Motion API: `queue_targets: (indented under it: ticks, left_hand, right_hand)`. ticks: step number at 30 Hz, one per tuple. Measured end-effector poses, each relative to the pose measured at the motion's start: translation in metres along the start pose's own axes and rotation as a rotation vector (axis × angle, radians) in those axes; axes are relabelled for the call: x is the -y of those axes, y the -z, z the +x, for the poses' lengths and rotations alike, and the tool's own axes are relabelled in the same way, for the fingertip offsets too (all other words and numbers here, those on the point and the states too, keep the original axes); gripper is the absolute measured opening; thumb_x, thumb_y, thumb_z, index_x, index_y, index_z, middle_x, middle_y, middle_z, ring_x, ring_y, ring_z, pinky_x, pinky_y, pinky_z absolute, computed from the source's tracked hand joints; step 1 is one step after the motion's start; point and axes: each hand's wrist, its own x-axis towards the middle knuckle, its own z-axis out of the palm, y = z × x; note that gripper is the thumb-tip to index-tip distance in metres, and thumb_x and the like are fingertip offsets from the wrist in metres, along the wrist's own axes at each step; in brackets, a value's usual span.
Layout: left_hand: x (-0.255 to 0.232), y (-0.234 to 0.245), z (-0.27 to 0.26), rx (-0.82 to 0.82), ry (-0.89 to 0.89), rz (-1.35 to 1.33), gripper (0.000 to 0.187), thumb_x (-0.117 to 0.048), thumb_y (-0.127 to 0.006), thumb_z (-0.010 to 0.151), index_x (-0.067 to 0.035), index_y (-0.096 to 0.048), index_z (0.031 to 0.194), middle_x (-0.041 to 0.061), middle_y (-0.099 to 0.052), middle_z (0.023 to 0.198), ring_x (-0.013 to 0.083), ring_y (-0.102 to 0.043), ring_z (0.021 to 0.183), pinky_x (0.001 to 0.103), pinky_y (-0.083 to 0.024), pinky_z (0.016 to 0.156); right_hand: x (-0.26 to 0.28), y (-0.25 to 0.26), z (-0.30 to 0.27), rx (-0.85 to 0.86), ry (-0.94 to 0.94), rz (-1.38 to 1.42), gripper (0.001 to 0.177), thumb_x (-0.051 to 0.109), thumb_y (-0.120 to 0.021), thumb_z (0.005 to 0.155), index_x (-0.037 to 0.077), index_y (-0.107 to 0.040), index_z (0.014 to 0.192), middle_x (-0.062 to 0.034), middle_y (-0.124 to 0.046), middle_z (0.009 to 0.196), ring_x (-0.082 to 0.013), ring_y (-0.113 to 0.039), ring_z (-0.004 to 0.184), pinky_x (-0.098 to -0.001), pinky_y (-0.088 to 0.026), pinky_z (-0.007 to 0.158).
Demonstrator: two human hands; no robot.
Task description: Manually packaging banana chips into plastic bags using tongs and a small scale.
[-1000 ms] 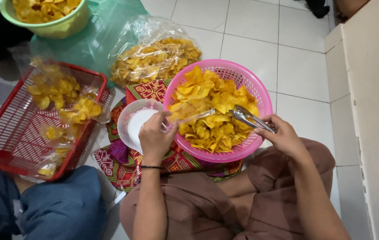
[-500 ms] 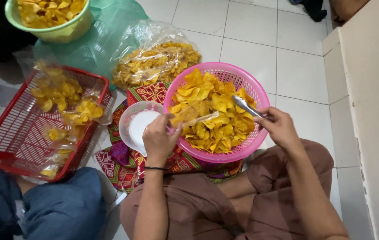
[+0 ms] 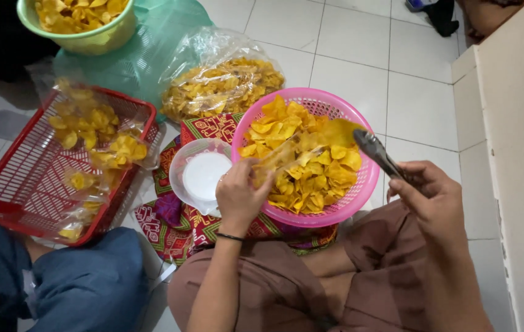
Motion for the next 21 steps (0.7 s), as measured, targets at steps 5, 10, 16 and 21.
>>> queue_targets:
  ticks: [5, 10, 16, 21]
  left_hand:
    - [-0.012, 0.0, -0.004, -0.016, -0.011, -0.017, 0.037, -0.034, -0.084, 0.088, -0.01, -0.073, 0.114, -0.002, -0.07, 0.078, 0.0123, -0.059, 0.057, 0.029, -0.049, 0.057]
    - [-0.013, -0.006, -0.007, -0.007, -0.034, -0.034, 0.042, -0.042, -0.082, 0.093, -0.007, -0.072, 0.115, -0.001, -0.068, 0.078, 0.01, -0.056, 0.056, 0.026, -0.048, 0.053]
    - [-0.016, -0.008, -0.011, -0.023, 0.018, -0.132, 0.058, -0.034, -0.085, 0.087, -0.01, -0.055, 0.131, 0.002, -0.064, 0.089, 0.0175, -0.063, 0.061, 0.034, -0.052, 0.052]
    - [-0.022, -0.001, -0.012, 0.002, 0.044, -0.419, 0.051, -0.024, -0.085, 0.086, -0.009, -0.054, 0.125, 0.005, -0.062, 0.103, 0.0164, -0.065, 0.076, 0.033, -0.056, 0.069]
  right_hand:
    - [0.01, -0.021, -0.011, 0.067, 0.102, -0.045, 0.039, -0.01, -0.071, 0.092, -0.006, -0.067, 0.131, -0.014, -0.076, 0.104, -0.0144, -0.068, 0.082, -0.0234, -0.057, 0.074]
    - [0.016, -0.034, -0.012, 0.136, 0.088, -0.15, 0.036, -0.004, -0.076, 0.091, -0.003, -0.07, 0.126, -0.0087, -0.077, 0.098, -0.0102, -0.066, 0.077, -0.0211, -0.054, 0.07]
    - [0.024, -0.038, -0.012, 0.197, 0.08, -0.156, 0.04, -0.006, -0.076, 0.089, -0.005, -0.069, 0.129, -0.0111, -0.078, 0.099, -0.0127, -0.07, 0.078, -0.0227, -0.057, 0.072]
    - [0.019, -0.03, -0.016, -0.011, 0.052, 0.002, 0.054, -0.008, -0.073, 0.09, -0.001, -0.061, 0.141, -0.0109, -0.071, 0.116, -0.0143, -0.067, 0.1, -0.024, -0.054, 0.091]
